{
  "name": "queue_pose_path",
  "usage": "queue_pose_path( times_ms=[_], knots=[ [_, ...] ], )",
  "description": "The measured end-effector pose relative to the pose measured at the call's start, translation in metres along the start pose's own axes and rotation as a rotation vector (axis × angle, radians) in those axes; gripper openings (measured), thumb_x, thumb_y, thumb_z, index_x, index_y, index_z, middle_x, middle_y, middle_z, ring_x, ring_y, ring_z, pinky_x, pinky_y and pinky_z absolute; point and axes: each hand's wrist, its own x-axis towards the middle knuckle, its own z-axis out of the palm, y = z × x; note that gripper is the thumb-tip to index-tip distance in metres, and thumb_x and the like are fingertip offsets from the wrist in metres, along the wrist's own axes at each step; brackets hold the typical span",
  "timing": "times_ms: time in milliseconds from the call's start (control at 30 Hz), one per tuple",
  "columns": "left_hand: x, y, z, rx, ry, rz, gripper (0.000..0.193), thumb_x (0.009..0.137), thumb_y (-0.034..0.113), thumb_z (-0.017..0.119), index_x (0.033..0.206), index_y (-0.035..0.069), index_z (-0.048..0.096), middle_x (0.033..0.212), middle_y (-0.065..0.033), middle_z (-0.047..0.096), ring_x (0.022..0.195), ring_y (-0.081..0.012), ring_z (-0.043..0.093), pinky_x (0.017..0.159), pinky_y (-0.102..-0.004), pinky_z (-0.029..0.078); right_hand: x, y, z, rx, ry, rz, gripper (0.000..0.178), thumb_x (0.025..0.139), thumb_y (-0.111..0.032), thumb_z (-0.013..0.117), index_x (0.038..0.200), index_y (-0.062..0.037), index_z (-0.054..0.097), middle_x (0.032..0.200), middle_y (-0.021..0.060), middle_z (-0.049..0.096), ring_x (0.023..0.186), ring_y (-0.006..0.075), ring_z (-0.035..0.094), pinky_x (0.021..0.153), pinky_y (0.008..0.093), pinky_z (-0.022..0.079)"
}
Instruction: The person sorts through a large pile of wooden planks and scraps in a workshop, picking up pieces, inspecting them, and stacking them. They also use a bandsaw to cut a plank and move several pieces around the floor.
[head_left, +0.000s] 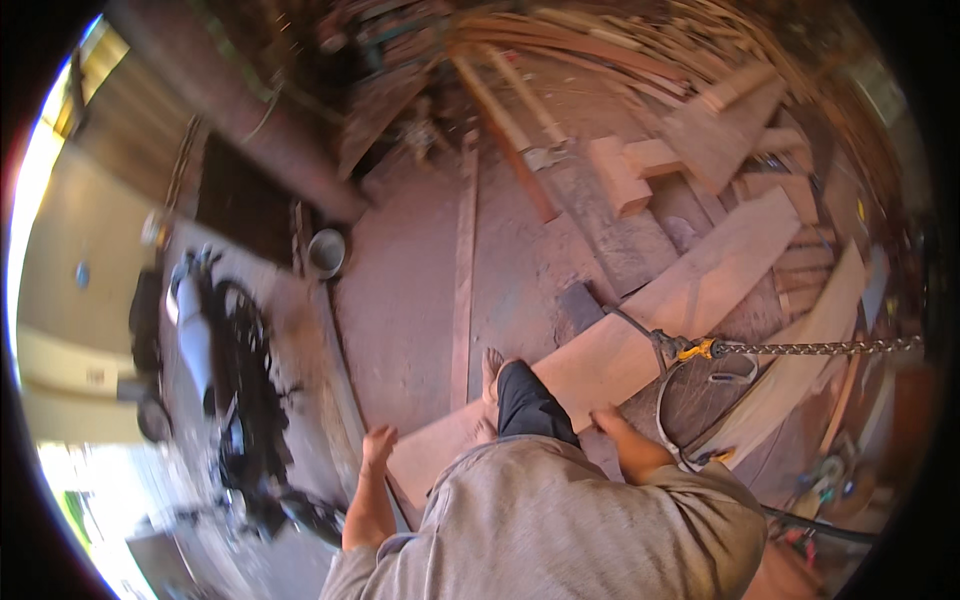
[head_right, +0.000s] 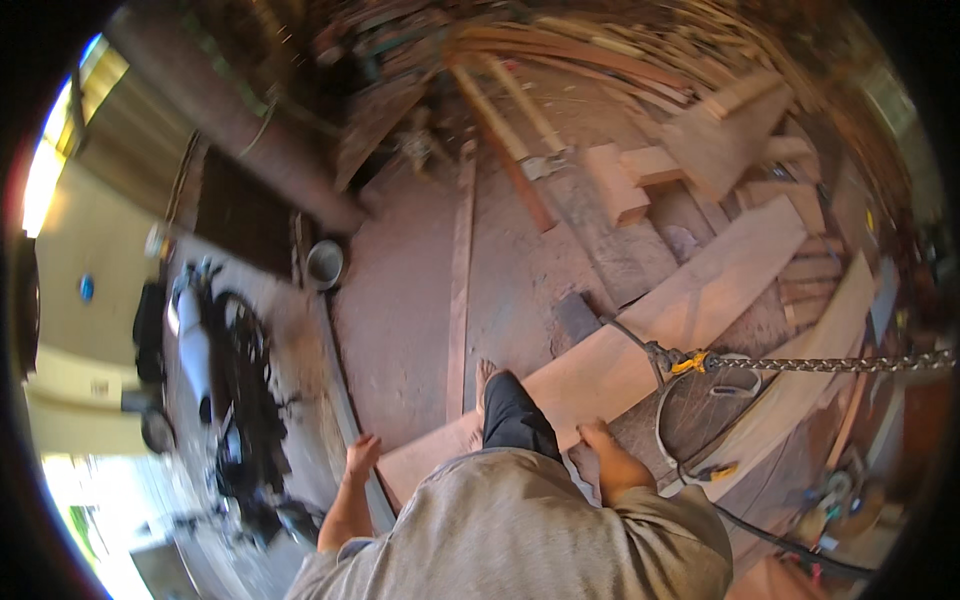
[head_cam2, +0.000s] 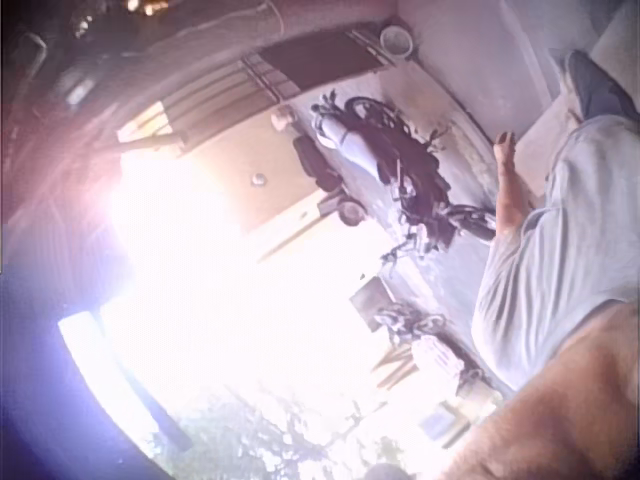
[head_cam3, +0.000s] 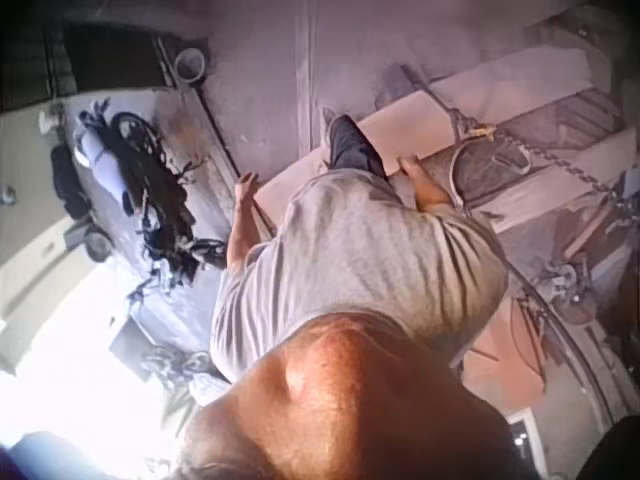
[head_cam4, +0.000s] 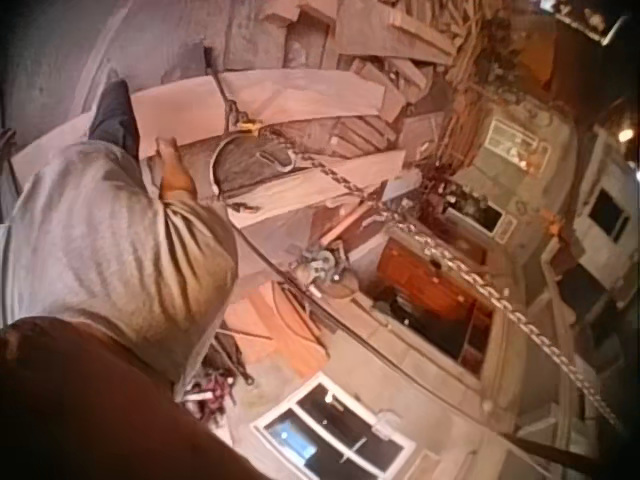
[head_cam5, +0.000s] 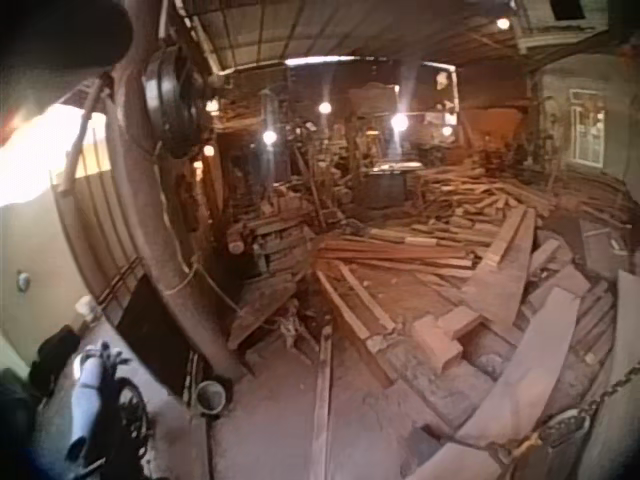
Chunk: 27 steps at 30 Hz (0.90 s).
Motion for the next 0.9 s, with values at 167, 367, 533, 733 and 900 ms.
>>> queue_pose_path(
  times_ms=[167,367,533,733,900],
  knots=[
    [0.098,0.038,0.01,-0.108,0.002,-0.214,0.015,0.095,0.021,0.063,0.1,0.007,0.065,0.089,-0.004,0.064,0.077,-0.0234,0.064,0.063,-0.0394,0.052,0.074,0.002,0.017,0.189,-0.101,0.341,0.009,0.088,-0.012,0.066,0.084,-0.0039,0.065,0.065,0.009,0.057,0.053,0.0175,0.053,0.046,0.0387,0.04],
    [0.273,0.145,0.053,-0.202,-0.635,-0.169,0.039,0.098,0.039,0.048,0.117,0.009,0.063,0.104,-0.0069,0.064,0.093,-0.0232,0.061,0.075,-0.0355,0.051,0.258,-0.22,-0.041,-0.583,-0.247,-0.197,0.024,0.091,-0.025,0.067,0.104,-0.0049,0.068,0.079,0.0116,0.066,0.067,0.0187,0.062,0.059,0.0375,0.05],
    [0.398,0.289,0.115,-0.332,-0.308,-0.247,0.041,0.099,0.039,0.05,0.125,0.01,0.063,0.108,-0.0055,0.067,0.09,-0.0208,0.063,0.071,-0.0346,0.051,0.312,-0.504,-0.145,0.011,0.26,-0.48,0.074,0.087,-0.042,0.071,0.143,0.0006,0.048,0.112,0.0152,0.069,0.096,0.0209,0.066,0.081,0.0336,0.053],
    [0.587,0.534,0.223,0.176,-0.083,-0.085,0.046,0.091,0.034,0.071,0.128,0.009,0.062,0.107,-0.0049,0.07,0.089,-0.0171,0.067,0.073,-0.0321,0.054,0.406,-0.72,-0.219,0.261,0.243,-0.486,0.055,0.088,-0.04,0.071,0.122,0.0027,0.062,0.109,0.015,0.071,0.1,0.0217,0.066,0.087,0.0378,0.051],
    [0.725,0.698,0.275,0.258,-0.123,-0.179,0.032,0.091,0.036,0.069,0.112,0.012,0.067,0.097,-0.0017,0.067,0.081,-0.0147,0.063,0.071,-0.0311,0.05,0.482,-0.741,-0.249,-0.359,0.353,-0.262,0.049,0.085,-0.047,0.071,0.105,-0.0025,0.071,0.086,0.013,0.067,0.077,0.0208,0.061,0.067,0.036,0.05]
  ],
)
